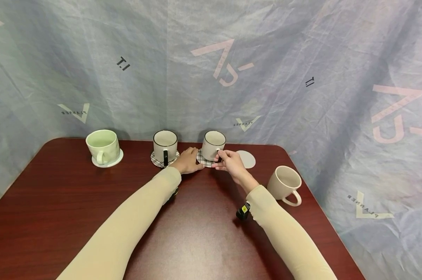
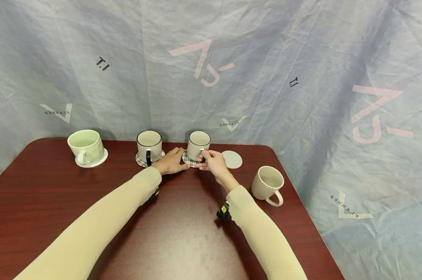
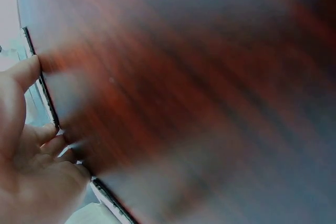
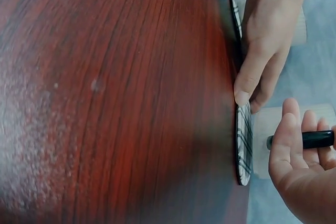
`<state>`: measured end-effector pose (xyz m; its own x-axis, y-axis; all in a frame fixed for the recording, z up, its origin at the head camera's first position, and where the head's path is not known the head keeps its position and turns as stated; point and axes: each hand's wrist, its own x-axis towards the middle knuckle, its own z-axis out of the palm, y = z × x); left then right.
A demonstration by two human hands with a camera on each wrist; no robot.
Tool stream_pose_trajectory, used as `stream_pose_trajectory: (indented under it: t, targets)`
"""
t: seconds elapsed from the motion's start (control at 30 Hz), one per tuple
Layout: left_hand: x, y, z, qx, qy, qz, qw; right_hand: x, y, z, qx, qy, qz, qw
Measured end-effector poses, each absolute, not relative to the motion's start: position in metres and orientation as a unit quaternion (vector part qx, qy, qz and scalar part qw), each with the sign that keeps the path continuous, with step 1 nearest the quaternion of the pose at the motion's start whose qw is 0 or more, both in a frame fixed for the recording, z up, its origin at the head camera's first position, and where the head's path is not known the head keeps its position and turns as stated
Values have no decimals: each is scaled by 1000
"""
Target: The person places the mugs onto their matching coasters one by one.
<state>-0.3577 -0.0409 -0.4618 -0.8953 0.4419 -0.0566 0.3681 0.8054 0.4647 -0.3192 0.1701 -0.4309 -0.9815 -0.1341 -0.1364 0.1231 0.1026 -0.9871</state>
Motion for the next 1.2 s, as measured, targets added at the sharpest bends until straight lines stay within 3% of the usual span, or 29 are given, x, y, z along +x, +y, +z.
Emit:
stream_pose_trajectory:
  t: [1.2]
  targets:
    - [-359,-43,-463,209,944,238,95,-323,170,-438,-9,741,-660,123]
